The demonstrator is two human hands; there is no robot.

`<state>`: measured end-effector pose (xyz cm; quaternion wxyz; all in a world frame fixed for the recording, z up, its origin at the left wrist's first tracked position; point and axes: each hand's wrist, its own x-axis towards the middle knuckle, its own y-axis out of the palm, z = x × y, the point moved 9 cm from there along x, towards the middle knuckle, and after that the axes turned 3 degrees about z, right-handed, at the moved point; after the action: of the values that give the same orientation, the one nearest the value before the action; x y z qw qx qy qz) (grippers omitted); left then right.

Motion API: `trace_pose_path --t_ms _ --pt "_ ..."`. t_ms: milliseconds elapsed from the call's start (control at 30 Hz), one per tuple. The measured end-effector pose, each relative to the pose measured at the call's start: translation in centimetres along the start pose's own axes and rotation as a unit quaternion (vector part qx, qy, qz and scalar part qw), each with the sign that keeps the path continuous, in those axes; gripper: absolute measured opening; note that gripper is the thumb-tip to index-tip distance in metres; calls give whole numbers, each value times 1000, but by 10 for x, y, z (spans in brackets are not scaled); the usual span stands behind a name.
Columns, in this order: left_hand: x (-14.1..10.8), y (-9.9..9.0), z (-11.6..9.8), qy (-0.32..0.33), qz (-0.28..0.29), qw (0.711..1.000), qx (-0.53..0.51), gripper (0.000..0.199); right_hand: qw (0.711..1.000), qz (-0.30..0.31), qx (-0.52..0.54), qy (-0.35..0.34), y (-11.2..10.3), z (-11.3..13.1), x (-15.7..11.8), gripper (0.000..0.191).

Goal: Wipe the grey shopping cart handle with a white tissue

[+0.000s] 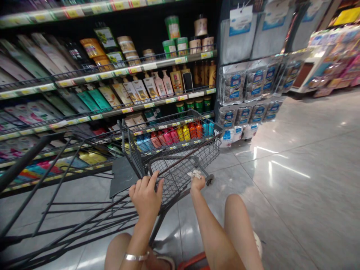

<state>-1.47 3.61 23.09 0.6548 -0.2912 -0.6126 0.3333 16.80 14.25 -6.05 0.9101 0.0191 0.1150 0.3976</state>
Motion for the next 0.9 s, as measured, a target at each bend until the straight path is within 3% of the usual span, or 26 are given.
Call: trace_pose_path --t_ms 200,533,767,900 --pt "3 -1 -1 26 -15 1000 -6 28 997 -49 -42 47 -24 1 -5 19" --pt "9 -4 -5 43 -21 999 2 27 996 44 47 66 13 38 -46 21" --pt "7 -9 -10 46 -44 998 26 23 990 64 92 80 8 63 -67 19" --pt "7 -9 -11 45 -37 998 29 24 986 104 114 61 14 96 -78 24"
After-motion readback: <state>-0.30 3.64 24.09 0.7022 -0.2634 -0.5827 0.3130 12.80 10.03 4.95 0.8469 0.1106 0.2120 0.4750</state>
